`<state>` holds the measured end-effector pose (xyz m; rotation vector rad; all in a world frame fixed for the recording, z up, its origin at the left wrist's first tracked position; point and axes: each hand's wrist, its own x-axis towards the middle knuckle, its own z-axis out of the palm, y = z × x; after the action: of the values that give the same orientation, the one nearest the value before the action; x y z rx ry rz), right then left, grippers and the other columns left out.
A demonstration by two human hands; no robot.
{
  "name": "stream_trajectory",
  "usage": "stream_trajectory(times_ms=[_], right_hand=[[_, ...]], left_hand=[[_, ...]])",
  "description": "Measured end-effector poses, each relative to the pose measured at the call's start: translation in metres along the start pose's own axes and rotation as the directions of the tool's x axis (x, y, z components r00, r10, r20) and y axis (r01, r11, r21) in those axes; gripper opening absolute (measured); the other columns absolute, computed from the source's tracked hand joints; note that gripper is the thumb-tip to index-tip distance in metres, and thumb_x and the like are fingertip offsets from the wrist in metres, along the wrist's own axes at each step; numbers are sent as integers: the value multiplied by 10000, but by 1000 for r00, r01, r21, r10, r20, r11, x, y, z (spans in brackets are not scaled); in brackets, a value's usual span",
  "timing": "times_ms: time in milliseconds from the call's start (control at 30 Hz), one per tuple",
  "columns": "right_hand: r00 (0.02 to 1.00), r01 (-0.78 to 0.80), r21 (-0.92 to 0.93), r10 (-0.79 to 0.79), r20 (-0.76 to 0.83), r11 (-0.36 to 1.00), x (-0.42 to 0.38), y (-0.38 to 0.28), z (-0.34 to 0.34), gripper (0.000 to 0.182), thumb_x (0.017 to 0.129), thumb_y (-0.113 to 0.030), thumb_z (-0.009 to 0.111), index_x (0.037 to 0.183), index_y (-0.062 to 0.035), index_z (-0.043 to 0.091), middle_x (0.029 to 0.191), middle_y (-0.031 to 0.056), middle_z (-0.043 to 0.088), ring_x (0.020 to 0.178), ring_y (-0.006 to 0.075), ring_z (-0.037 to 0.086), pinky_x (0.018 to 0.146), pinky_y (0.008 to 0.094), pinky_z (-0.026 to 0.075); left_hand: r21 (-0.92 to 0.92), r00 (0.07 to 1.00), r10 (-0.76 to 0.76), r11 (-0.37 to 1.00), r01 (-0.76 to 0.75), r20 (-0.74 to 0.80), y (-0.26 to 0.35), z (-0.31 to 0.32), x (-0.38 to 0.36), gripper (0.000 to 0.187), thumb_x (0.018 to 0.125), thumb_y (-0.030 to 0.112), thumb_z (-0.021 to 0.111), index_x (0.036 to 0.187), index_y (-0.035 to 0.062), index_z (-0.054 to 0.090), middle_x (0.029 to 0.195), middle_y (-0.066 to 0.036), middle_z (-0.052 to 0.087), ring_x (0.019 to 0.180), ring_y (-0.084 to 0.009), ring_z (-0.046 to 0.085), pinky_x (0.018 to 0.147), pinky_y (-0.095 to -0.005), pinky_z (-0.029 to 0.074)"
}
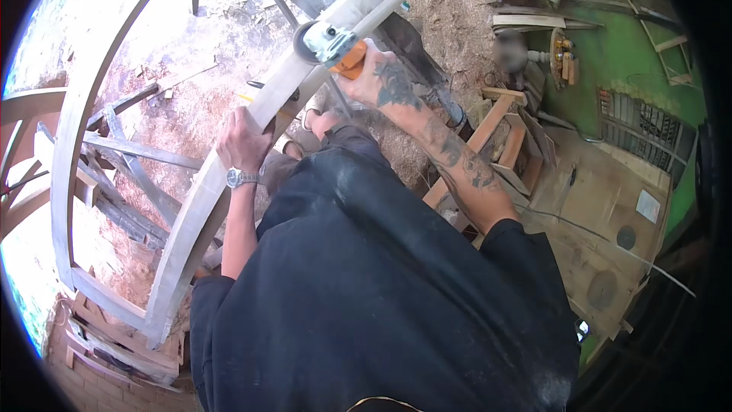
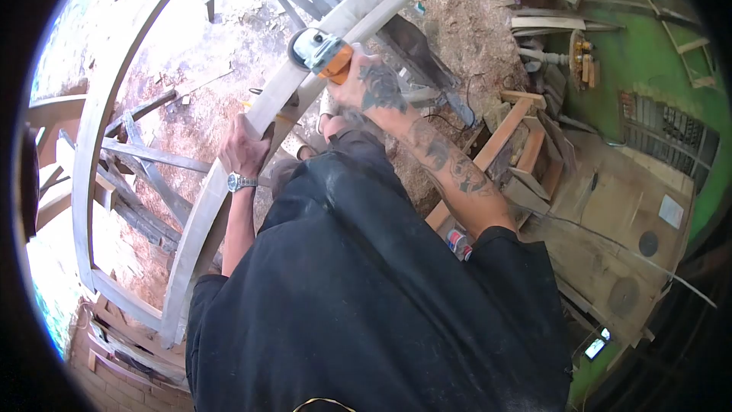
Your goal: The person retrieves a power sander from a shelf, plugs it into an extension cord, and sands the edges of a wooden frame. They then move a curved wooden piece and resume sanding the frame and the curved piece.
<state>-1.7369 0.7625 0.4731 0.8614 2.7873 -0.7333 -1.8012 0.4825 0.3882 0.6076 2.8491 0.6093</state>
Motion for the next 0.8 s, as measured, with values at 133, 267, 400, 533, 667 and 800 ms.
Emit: stream_trajectory(times_ms=[133,267,400,533,667,800], right_hand=[[998,-2,-57,-1,-63,998,22,10,-24,595,796,-371,782,1206,16,592,955,243,735,919,419,737,814,457,607],[992,-124,-49,122,-42,991,83,54,-63,627,779,-427,792,1180,33,650,990,231,749,924,359,754,817,429,606],[986,-148,-115,137,-98,982,130,90,-100,669,732,-478,813,1118,57,705,1000,229,751,916,326,753,820,413,601],[958,-276,-33,272,-95,961,166,130,-116,720,701,-502,821,1130,66,714,1001,231,750,898,306,749,803,411,589],[963,-258,-67,251,-99,964,169,122,-115,719,712,-497,819,1134,76,714,1016,242,749,893,300,750,784,407,587],[974,-222,-102,226,30,970,105,37,-94,582,778,-424,769,1105,55,710,990,234,749,884,316,744,759,395,600]], left_hand=[[-11,999,18,1000,-18,-41,-1,2,6,559,715,439,854,1075,66,643,946,-131,684,830,-353,693,714,-470,545],[-6,998,24,1000,-25,-54,0,0,5,569,694,418,864,1089,70,649,936,-116,680,831,-338,687,719,-457,542],[10,999,10,1000,-10,-42,-1,3,7,544,689,402,868,1065,78,643,924,-110,673,813,-331,678,716,-450,538],[-13,999,5,1000,-6,-35,-2,1,7,527,686,393,865,1044,81,638,919,-110,669,808,-330,675,717,-449,537],[-39,1000,3,999,-4,-29,-1,-2,8,518,687,382,857,1050,85,636,933,-111,677,820,-327,680,729,-444,544],[-73,999,2,997,-5,-42,-5,0,6,512,699,373,846,1069,91,634,949,-107,687,830,-327,687,727,-442,552]])
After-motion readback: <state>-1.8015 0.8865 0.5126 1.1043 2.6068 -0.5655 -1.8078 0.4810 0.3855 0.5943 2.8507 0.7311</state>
